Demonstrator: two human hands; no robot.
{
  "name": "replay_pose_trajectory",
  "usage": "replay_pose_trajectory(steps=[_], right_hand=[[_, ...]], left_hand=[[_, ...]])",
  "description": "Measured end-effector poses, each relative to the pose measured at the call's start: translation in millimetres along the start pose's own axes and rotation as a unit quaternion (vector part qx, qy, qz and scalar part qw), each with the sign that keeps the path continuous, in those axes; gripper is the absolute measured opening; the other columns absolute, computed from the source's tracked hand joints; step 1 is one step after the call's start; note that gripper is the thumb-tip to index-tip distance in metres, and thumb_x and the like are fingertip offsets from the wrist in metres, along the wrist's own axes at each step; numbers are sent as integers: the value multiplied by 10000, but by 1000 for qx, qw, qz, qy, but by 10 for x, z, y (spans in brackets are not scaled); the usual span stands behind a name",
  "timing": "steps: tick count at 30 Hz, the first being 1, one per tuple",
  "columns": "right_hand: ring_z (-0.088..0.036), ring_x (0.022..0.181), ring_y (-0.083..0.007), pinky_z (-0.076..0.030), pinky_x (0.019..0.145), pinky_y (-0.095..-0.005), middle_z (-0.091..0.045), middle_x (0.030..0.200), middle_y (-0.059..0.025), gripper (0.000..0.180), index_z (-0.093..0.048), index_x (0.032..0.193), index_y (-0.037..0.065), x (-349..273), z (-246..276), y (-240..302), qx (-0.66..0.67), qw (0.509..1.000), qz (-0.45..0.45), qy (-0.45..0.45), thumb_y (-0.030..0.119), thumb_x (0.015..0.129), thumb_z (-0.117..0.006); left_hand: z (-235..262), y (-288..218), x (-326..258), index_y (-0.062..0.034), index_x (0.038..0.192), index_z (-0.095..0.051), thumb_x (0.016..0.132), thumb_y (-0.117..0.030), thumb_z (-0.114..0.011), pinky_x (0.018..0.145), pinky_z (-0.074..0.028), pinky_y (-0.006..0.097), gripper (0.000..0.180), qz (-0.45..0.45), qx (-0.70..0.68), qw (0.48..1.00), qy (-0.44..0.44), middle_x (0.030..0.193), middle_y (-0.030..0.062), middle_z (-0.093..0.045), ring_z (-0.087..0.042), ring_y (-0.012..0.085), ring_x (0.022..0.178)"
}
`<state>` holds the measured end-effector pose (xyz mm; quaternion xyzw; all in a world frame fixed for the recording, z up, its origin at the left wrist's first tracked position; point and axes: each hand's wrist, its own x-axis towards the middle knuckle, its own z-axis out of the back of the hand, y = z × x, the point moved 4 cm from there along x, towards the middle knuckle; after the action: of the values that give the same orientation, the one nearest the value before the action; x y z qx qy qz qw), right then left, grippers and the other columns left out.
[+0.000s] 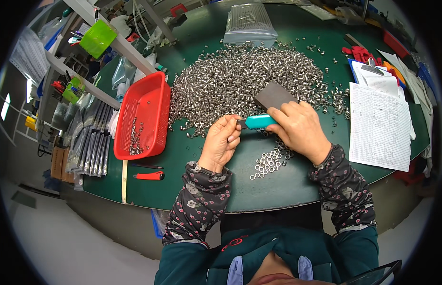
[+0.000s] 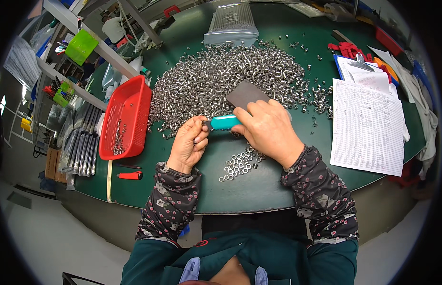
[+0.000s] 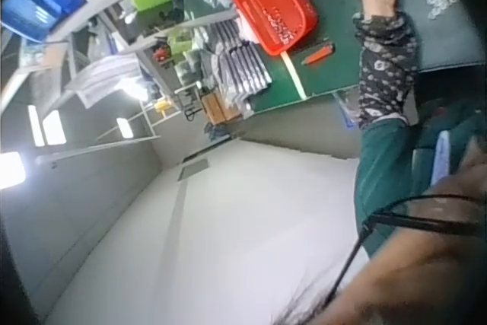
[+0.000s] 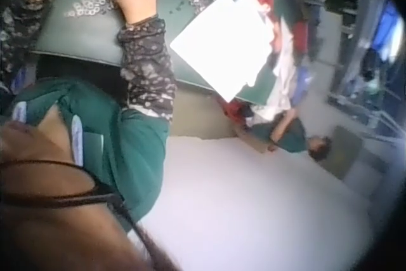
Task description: Using a small tool to process small metal hardware parts on a workbench.
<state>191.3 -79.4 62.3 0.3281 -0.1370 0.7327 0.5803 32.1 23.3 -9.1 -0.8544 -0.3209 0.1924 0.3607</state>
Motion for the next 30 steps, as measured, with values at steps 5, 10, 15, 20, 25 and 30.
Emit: replay_pose_trajectory(steps=[5, 10, 15, 20, 25, 30], right_hand=[[-553, 704, -239, -417, 612, -364, -549, 737, -63, 303, -581, 898, 73, -28, 8, -135, 68, 995, -70, -19, 297, 725, -685], [-555, 735, -267, -426, 637, -375, -553, 761, -82, 425, -538, 939, 66, -33, -25, 33, 78, 992, -88, -46, 378, 703, -703], [-554, 738, -279, -425, 628, -382, -541, 739, -84, 408, -517, 906, 72, 1, -54, -27, 80, 991, -99, -37, 328, 673, -732], [-581, 738, -285, -458, 645, -379, -593, 788, -94, 254, -545, 907, 64, -1, 103, -233, 43, 980, -147, -125, 152, 708, -677], [-577, 714, -297, -454, 630, -378, -585, 769, -106, 202, -548, 887, 51, -22, 130, -207, 52, 980, -128, -142, 67, 702, -628], [-575, 723, -307, -451, 633, -377, -585, 787, -115, 227, -551, 897, 39, -27, 113, -198, 63, 982, -133, -118, 32, 678, -609]], left_hand=[[-14, 30, -4, -9, 1008, -533, 936, -160, -484, 388, -256, 146, 174, 15, -47, 999, 3, 806, 36, -501, -349, 28, 523], [-187, 114, -52, -9, 955, -564, 923, -158, -514, 385, -251, 140, 161, 49, 7, 998, 45, 779, 16, -528, -361, 14, 509], [-264, 132, -102, -12, 927, -571, 908, -138, -537, 392, -247, 135, 132, 78, 83, 992, 62, 727, 10, -529, -324, 13, 443], [-263, 44, -61, -34, 886, -485, 925, -197, -462, 357, -239, 148, 169, 61, -7, 995, 73, 813, 73, -453, -336, 52, 509], [-287, 108, -67, -14, 879, -568, 849, -99, -558, 420, -289, 182, 91, 39, 320, 946, -40, 671, -10, -511, -403, 68, 521], [-437, 147, -7, -28, 795, -634, 738, -92, -664, 526, -419, 271, 91, -103, 630, 766, -67, 678, 67, -571, -505, 134, 539]])
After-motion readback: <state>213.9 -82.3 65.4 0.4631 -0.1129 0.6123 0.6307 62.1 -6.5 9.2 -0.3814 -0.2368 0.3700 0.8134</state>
